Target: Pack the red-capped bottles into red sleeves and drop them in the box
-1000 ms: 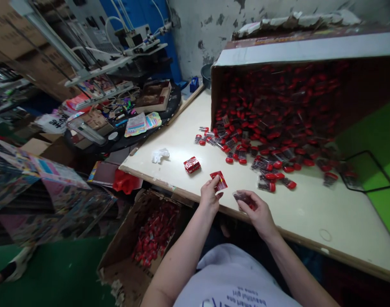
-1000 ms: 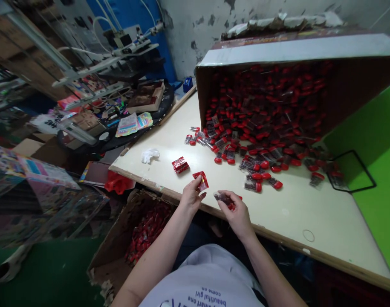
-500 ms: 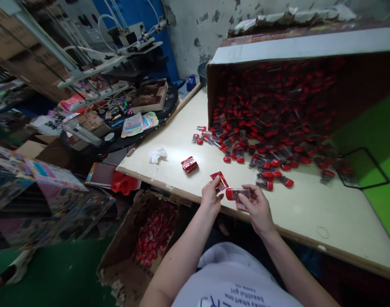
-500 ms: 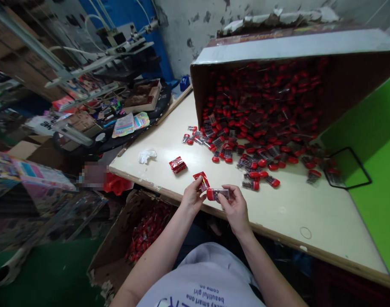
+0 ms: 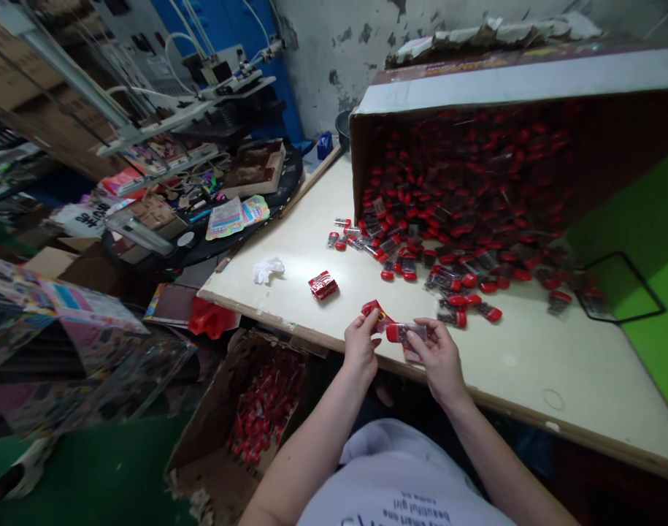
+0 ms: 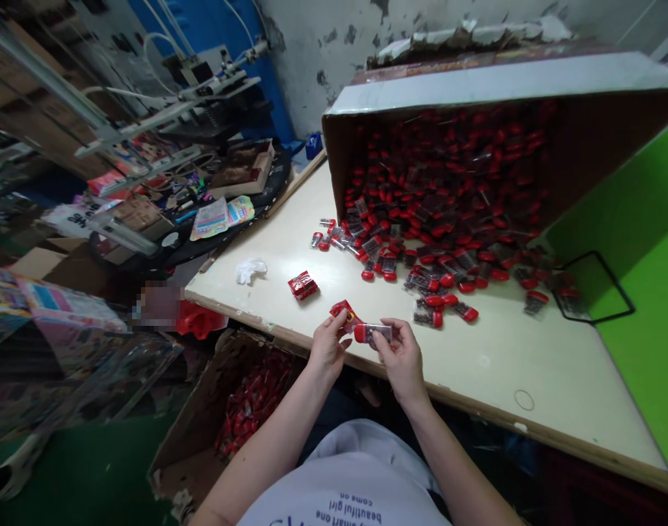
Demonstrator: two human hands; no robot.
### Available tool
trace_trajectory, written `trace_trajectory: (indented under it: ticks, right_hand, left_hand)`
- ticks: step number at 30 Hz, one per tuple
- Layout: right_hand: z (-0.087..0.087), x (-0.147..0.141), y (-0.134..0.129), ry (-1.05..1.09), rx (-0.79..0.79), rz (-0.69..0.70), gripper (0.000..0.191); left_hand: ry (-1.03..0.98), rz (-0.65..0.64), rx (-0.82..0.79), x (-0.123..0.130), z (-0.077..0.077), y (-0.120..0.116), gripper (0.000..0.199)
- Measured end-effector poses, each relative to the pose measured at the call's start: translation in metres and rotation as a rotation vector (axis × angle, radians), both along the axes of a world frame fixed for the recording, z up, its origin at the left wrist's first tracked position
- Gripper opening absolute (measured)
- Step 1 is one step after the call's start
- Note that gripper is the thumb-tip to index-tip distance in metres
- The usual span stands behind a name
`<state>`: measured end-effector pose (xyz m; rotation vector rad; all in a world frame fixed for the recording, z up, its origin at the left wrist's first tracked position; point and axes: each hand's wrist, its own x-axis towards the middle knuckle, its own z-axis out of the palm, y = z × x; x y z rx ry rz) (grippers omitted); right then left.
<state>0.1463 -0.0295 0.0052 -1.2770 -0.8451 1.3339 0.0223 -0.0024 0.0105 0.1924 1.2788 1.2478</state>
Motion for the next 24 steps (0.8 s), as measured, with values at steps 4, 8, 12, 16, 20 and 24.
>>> trace_trajectory:
  ticks: [4, 8, 12, 16, 20, 24]
  right_hand:
    - [0.001, 0.0, 0.002, 0.08, -0.086, 0.019, 0.037]
    - [0.001, 0.002, 0.004, 0.171, -0.149, 0.067, 0.033]
    - [-0.001, 0.002, 0.003, 0.189, -0.182, 0.102, 0.031]
    - [-0.002, -0.001, 0.0, 0.11, -0.08, 0.156, 0.034]
    - [-0.002, -0.001, 0.0, 0.164, -0.096, 0.171, 0.032]
    - [-0.004, 0.0, 0.001, 0.248, -0.18, 0.118, 0.031]
  left_hand:
    - [0.009, 0.014, 0.04, 0.001, -0.003, -0.006, 0.033]
    - [0.006, 0.029, 0.076, 0.0, -0.006, -0.008, 0.034]
    - [0.041, 0.067, 0.1, -0.003, -0.011, -0.011, 0.033]
    - [0.03, 0.117, 0.122, -0.006, -0.013, -0.014, 0.032]
    - [-0.045, 0.151, 0.097, -0.007, -0.011, -0.013, 0.032]
    - [-0.066, 0.127, 0.058, -0.008, -0.011, -0.015, 0.033]
